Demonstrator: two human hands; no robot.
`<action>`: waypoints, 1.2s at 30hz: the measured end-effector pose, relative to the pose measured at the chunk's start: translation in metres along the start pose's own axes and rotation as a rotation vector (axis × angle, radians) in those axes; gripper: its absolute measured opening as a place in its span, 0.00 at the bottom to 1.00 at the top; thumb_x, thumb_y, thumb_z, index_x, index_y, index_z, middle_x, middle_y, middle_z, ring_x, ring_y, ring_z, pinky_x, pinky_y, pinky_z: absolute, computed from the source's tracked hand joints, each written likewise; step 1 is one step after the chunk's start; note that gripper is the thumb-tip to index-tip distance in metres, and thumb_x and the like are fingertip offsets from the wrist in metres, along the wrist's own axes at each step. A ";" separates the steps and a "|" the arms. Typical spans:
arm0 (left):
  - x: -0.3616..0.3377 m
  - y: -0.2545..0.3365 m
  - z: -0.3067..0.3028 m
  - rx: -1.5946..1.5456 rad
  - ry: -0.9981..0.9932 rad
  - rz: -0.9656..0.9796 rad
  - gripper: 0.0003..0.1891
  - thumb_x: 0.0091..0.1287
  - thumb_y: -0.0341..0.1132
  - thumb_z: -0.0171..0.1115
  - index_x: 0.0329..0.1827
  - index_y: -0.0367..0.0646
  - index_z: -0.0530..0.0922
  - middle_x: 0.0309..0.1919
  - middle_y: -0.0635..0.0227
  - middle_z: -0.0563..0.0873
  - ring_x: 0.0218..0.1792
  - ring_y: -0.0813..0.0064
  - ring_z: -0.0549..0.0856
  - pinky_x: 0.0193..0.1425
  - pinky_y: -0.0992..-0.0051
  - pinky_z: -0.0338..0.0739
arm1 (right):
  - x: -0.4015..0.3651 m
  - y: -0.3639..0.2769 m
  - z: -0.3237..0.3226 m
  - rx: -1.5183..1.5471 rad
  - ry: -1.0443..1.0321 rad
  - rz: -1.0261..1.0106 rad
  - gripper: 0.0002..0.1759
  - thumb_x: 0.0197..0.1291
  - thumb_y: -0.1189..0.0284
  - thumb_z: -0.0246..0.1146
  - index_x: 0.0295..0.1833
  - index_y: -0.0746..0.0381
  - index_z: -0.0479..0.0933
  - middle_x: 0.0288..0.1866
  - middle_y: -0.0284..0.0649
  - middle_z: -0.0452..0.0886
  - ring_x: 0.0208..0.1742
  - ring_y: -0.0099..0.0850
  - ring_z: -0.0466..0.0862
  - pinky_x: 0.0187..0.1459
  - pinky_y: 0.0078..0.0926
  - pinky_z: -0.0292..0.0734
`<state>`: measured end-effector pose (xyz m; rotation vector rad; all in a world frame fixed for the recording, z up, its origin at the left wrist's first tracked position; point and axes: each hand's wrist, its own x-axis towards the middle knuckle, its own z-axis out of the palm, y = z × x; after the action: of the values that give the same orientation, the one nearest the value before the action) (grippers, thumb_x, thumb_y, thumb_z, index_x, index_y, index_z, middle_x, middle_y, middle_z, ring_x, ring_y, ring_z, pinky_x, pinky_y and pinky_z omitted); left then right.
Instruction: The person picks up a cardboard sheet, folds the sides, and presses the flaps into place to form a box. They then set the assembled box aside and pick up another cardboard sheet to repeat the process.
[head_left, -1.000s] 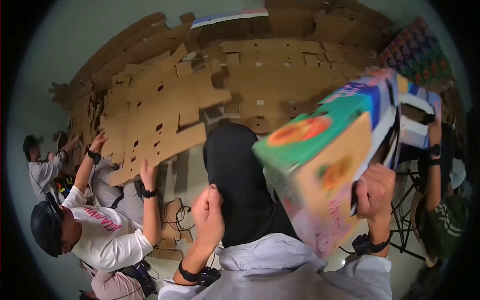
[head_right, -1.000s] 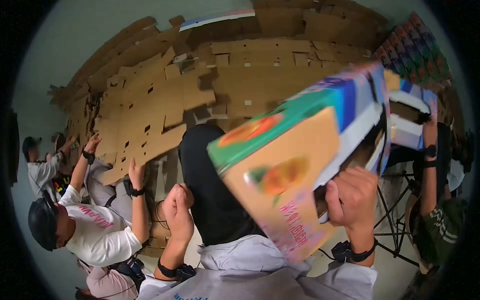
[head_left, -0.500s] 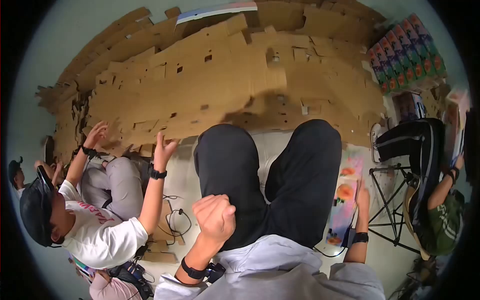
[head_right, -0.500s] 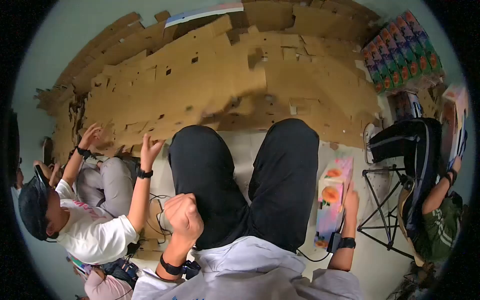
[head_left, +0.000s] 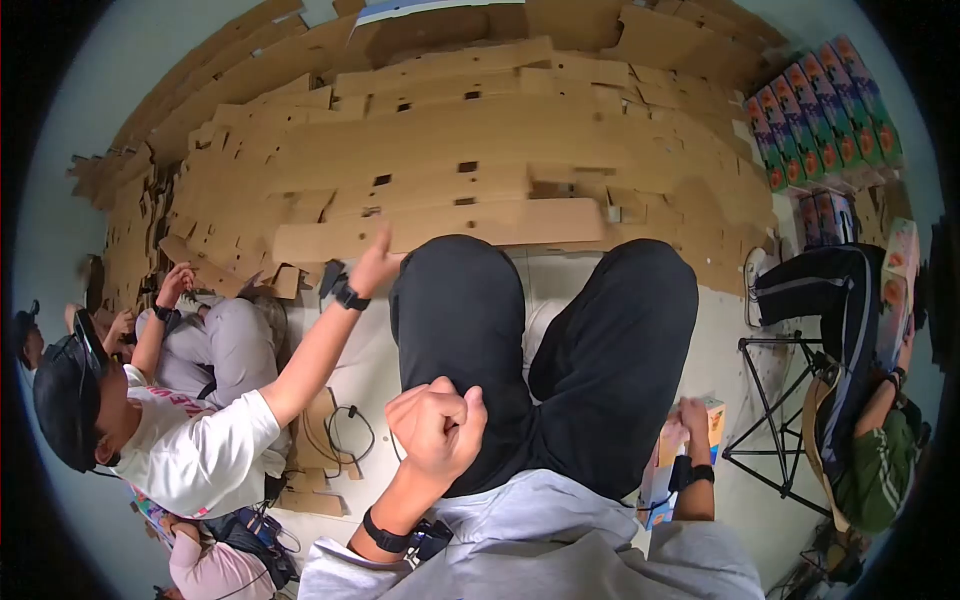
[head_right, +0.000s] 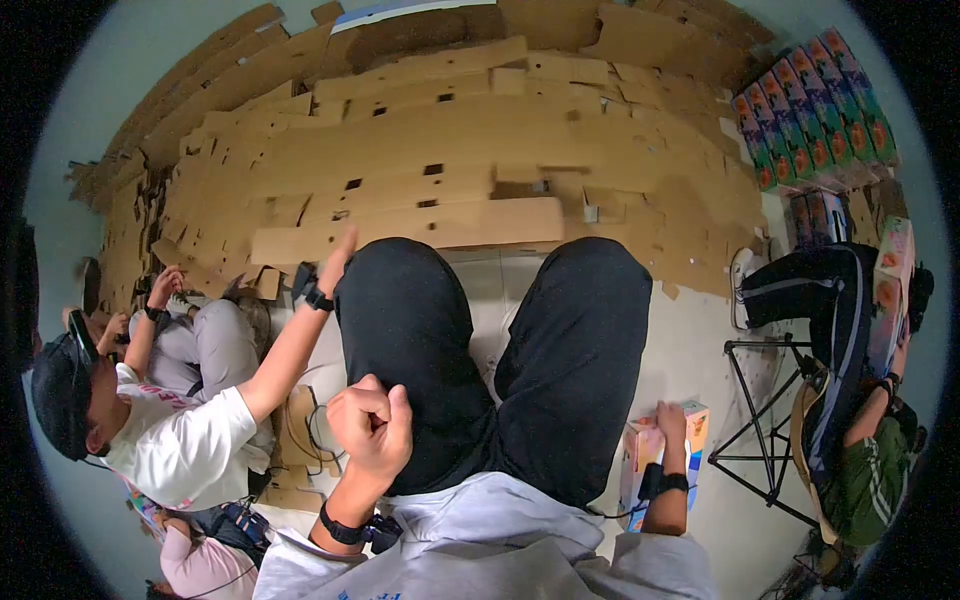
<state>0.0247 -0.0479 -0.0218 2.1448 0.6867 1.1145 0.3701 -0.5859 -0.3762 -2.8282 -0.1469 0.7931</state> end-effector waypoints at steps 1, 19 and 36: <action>0.000 -0.001 0.001 0.016 -0.009 0.034 0.19 0.64 0.20 0.73 0.29 0.46 0.67 0.14 0.73 0.66 0.12 0.72 0.64 0.19 0.72 0.56 | 0.010 -0.030 -0.006 0.098 -0.068 -0.044 0.26 0.78 0.54 0.57 0.45 0.67 0.86 0.28 0.46 0.87 0.31 0.36 0.88 0.36 0.38 0.81; 0.024 0.003 -0.024 -1.810 -0.023 -0.933 0.16 0.86 0.44 0.39 0.34 0.54 0.61 0.17 0.76 0.61 0.18 0.78 0.63 0.30 0.72 0.62 | 0.081 -0.385 0.025 0.724 -0.475 0.059 0.23 0.81 0.54 0.57 0.53 0.65 0.84 0.48 0.47 0.90 0.46 0.33 0.89 0.47 0.33 0.85; 0.033 0.013 -0.005 -1.799 -0.060 -0.869 0.17 0.90 0.46 0.34 0.37 0.53 0.60 0.20 0.75 0.63 0.21 0.78 0.68 0.33 0.72 0.65 | 0.126 -0.377 -0.009 0.790 -0.482 0.139 0.21 0.79 0.56 0.61 0.56 0.65 0.81 0.52 0.44 0.88 0.43 0.31 0.86 0.46 0.31 0.86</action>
<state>0.0396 -0.0330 0.0067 0.2460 0.2248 0.5940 0.4662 -0.2013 -0.3502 -1.8936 0.2466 1.2199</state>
